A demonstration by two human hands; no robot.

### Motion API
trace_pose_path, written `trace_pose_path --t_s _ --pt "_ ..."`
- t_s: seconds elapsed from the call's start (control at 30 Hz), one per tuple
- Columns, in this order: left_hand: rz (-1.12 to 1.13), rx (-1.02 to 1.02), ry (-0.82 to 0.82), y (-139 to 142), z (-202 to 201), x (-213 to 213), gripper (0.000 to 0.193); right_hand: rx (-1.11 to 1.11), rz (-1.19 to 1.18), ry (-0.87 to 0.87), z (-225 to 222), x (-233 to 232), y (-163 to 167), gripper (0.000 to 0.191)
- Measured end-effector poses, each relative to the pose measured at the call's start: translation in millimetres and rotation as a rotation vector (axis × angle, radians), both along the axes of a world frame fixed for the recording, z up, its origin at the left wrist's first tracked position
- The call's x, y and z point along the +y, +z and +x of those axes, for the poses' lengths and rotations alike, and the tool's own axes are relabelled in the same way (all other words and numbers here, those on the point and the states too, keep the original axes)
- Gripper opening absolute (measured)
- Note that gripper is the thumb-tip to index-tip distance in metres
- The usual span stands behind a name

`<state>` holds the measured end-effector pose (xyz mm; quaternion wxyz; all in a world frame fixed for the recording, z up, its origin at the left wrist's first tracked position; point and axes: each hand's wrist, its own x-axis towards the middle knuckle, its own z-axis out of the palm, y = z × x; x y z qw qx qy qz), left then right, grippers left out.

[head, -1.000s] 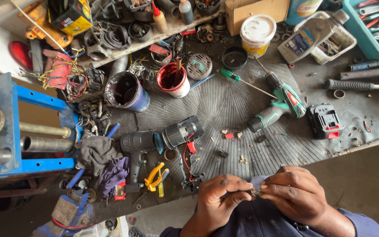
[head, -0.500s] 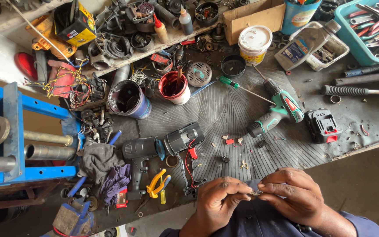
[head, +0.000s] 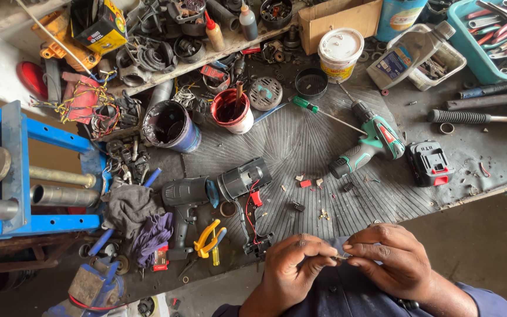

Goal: The person repeatedly picks up small metallic and plastic electronic components from a cluttered workbench, aligns them, and joins them together by hand. The person handles multiple similar small parts one at a time, occasionally placing assembled pieces back on the table.

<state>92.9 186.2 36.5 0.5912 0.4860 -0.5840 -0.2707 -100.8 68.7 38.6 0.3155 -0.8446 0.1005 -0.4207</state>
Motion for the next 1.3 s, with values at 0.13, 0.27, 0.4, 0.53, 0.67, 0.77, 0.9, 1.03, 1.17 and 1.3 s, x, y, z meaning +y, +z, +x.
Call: trace_pose_path --t_s 0.13,0.27,0.4,0.53,0.67,0.77,0.9,1.03,1.17,1.3 --pt "0.016 0.0 -0.009 -1.5 -2.4 3.6 0.015 0.001 0.008 0.005 -3.8 1.4 1.4 0.03" --pt "-0.045 -0.022 0.01 -3.6 -8.2 6.4 0.017 0.005 -0.002 0.021 -8.6 3.4 2.5 0.032" --pt "-0.043 -0.055 0.047 -3.7 -14.2 8.5 0.019 0.009 0.017 0.026 -13.1 4.2 2.4 0.031" --pt "-0.036 -0.056 0.059 -2.9 -20.1 11.2 0.02 0.015 0.061 0.039 -19.0 4.5 0.3 0.029" --pt "-0.037 -0.063 0.055 -2.2 -24.0 12.0 0.021 0.028 0.104 0.025 -25.4 5.5 -3.6 0.027" --pt "0.001 -0.062 0.068 -0.1 -28.8 11.7 0.021 0.017 0.157 0.025 -29.5 6.1 -5.7 0.026" --pt "0.014 -0.042 0.064 3.4 -32.5 10.2 0.02 0.166 0.509 0.1 -40.2 3.6 -7.9 0.031" --pt "-0.017 -0.051 0.106 5.1 -38.2 4.6 0.021 0.239 1.078 0.222 -44.4 2.6 -19.3 0.027" --pt "-0.04 -0.105 0.133 5.1 -43.3 -2.4 0.024 0.178 1.279 0.218 -49.7 4.4 -31.8 0.022" --pt "-0.038 -0.117 0.131 5.1 -49.4 -12.2 0.028 0.153 1.346 0.235 -55.7 -2.3 -38.6 0.023"
